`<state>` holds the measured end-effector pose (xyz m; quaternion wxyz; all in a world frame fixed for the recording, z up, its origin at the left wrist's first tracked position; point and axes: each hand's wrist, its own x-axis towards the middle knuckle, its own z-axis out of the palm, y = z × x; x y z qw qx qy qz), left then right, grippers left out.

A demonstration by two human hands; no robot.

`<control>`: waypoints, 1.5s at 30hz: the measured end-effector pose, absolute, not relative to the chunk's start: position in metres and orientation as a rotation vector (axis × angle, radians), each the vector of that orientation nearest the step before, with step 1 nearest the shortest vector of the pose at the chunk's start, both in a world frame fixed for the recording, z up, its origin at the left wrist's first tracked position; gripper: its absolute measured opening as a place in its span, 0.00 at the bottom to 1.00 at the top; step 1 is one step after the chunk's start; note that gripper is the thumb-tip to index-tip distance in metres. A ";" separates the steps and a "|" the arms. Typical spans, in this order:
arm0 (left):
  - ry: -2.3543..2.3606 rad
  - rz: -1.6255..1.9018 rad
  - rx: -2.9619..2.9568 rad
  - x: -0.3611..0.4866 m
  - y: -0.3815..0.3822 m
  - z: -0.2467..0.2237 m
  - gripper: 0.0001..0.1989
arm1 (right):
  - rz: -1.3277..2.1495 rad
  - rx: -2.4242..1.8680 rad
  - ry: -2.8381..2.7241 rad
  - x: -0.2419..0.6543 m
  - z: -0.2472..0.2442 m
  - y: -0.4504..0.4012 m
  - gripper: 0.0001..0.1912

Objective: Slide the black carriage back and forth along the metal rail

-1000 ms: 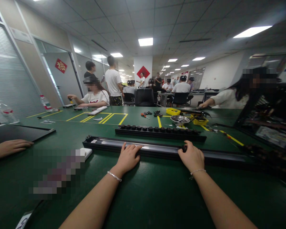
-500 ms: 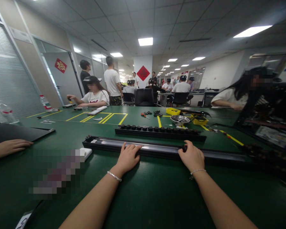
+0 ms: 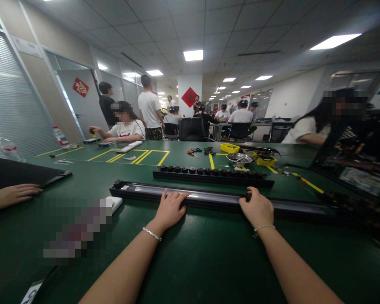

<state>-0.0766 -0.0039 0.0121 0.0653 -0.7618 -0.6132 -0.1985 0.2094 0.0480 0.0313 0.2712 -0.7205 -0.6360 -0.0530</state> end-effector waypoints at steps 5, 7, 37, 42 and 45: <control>-1.852 -0.597 -2.296 -0.077 -0.004 0.012 0.23 | -0.134 -1.953 -1.700 0.211 0.032 0.049 0.23; -1.853 -0.596 -2.292 -0.077 -0.004 0.013 0.23 | -0.134 -1.958 -1.695 0.212 0.032 0.049 0.23; -1.850 -0.576 -2.288 -0.076 -0.005 0.014 0.23 | -0.184 -2.032 -1.592 0.223 0.028 0.050 0.26; -1.868 -0.567 -2.285 -0.075 -0.005 0.015 0.23 | -0.200 -2.061 -1.587 0.229 0.023 0.050 0.26; -1.861 -0.576 -2.290 -0.075 -0.005 0.014 0.23 | -0.163 -2.048 -1.618 0.235 0.023 0.050 0.24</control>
